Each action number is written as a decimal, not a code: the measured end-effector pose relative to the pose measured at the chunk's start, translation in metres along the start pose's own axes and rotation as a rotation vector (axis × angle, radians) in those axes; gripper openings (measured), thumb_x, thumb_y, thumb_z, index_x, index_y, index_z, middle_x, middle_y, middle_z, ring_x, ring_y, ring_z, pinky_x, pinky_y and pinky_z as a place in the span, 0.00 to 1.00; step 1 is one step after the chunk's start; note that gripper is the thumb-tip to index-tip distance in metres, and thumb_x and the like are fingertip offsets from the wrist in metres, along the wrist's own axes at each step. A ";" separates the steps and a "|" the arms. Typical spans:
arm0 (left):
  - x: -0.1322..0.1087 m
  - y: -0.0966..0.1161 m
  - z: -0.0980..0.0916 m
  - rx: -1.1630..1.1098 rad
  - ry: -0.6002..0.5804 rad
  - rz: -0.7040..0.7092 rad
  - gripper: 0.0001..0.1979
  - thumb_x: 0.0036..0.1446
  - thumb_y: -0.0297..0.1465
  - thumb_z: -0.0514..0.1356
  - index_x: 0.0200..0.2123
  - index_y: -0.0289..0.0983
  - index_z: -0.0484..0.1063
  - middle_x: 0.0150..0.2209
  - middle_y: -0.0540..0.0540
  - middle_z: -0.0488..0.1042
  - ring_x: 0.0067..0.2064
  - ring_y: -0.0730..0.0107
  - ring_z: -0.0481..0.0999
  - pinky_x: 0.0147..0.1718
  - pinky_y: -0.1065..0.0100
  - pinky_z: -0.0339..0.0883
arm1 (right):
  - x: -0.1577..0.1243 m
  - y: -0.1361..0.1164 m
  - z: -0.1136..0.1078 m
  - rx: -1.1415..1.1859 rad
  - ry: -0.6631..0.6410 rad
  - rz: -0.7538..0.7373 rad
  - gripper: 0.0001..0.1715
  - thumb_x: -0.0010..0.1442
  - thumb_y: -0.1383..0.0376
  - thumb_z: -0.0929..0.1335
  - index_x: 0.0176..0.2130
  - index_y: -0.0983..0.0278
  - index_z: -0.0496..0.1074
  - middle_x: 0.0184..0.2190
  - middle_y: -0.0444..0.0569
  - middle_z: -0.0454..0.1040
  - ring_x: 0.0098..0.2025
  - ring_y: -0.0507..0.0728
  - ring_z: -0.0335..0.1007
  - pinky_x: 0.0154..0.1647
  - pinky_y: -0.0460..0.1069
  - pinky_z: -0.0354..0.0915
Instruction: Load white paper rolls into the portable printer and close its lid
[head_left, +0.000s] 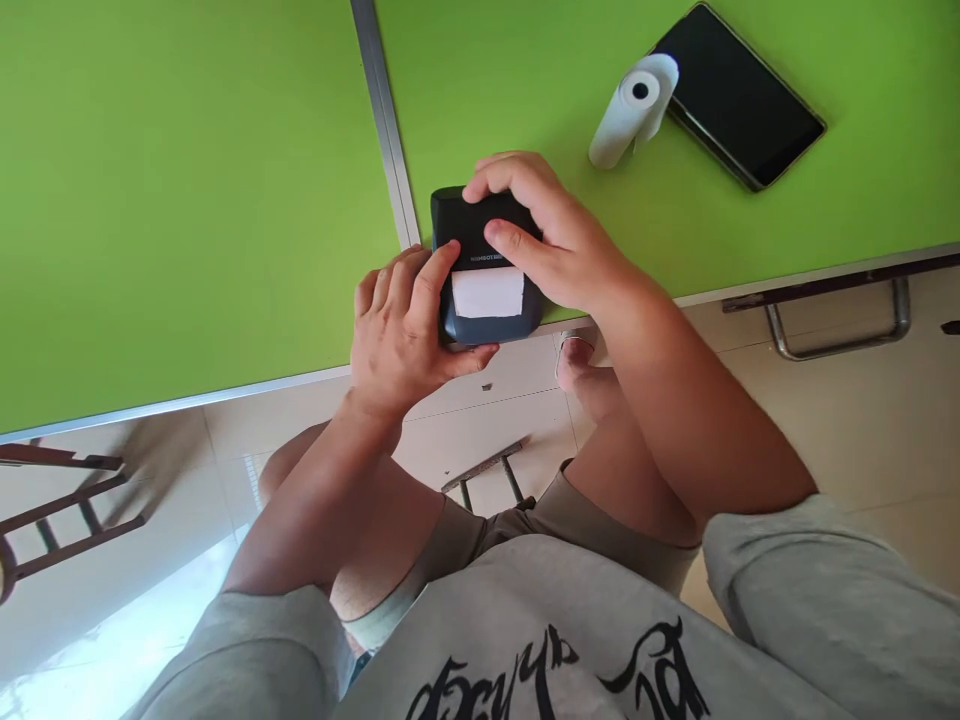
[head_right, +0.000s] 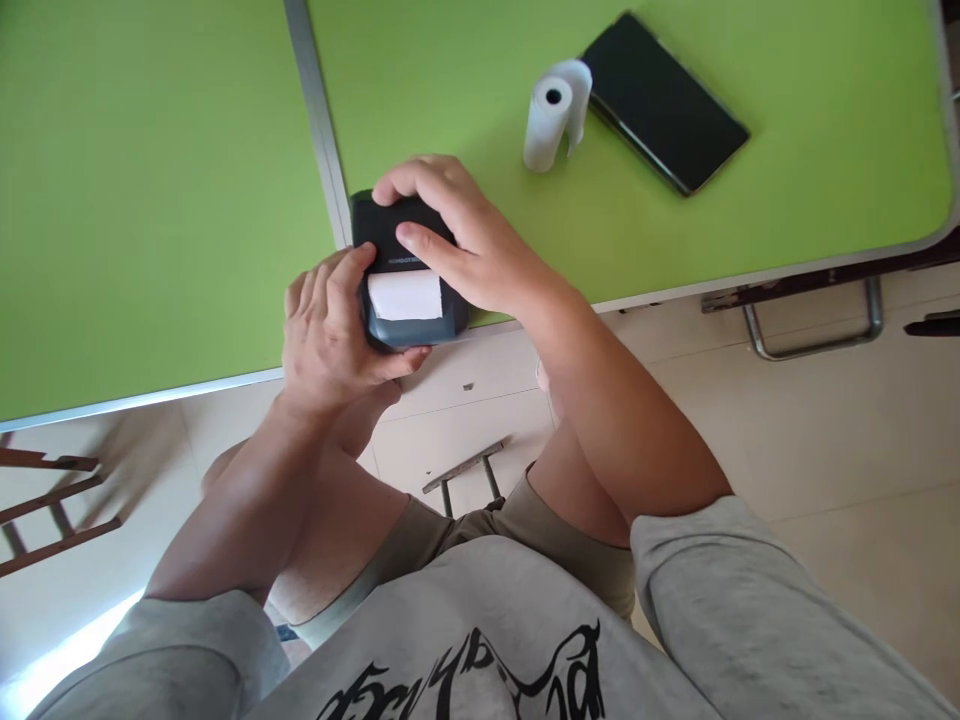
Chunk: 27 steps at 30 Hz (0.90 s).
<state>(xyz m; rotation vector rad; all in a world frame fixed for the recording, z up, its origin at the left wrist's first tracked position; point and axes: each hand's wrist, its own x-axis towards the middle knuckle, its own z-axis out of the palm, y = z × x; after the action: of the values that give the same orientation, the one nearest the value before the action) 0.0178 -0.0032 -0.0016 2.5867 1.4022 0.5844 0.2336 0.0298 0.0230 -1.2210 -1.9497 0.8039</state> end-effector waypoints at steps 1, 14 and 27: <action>0.000 0.000 0.001 -0.007 -0.004 -0.010 0.55 0.50 0.71 0.49 0.67 0.36 0.58 0.62 0.31 0.70 0.62 0.41 0.71 0.60 0.50 0.59 | -0.001 0.002 0.003 -0.024 0.039 0.008 0.14 0.69 0.56 0.59 0.49 0.51 0.69 0.56 0.45 0.72 0.65 0.57 0.63 0.69 0.54 0.61; -0.002 -0.001 -0.003 -0.031 -0.087 -0.062 0.63 0.47 0.74 0.45 0.69 0.28 0.54 0.64 0.27 0.67 0.65 0.40 0.67 0.65 0.50 0.57 | -0.004 0.012 0.017 -0.100 0.382 0.186 0.07 0.70 0.60 0.59 0.37 0.57 0.58 0.22 0.40 0.58 0.25 0.53 0.59 0.31 0.48 0.56; -0.007 -0.009 -0.010 -0.084 -0.115 -0.033 0.60 0.50 0.71 0.47 0.70 0.30 0.56 0.66 0.29 0.65 0.66 0.42 0.66 0.65 0.50 0.58 | -0.006 0.004 0.014 -0.145 0.339 0.243 0.06 0.70 0.60 0.58 0.37 0.56 0.58 0.23 0.41 0.62 0.27 0.54 0.61 0.32 0.49 0.57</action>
<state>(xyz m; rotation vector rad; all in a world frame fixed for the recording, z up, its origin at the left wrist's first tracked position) 0.0036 -0.0042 0.0027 2.4847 1.3519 0.4715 0.2267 0.0238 0.0103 -1.5898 -1.6266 0.5349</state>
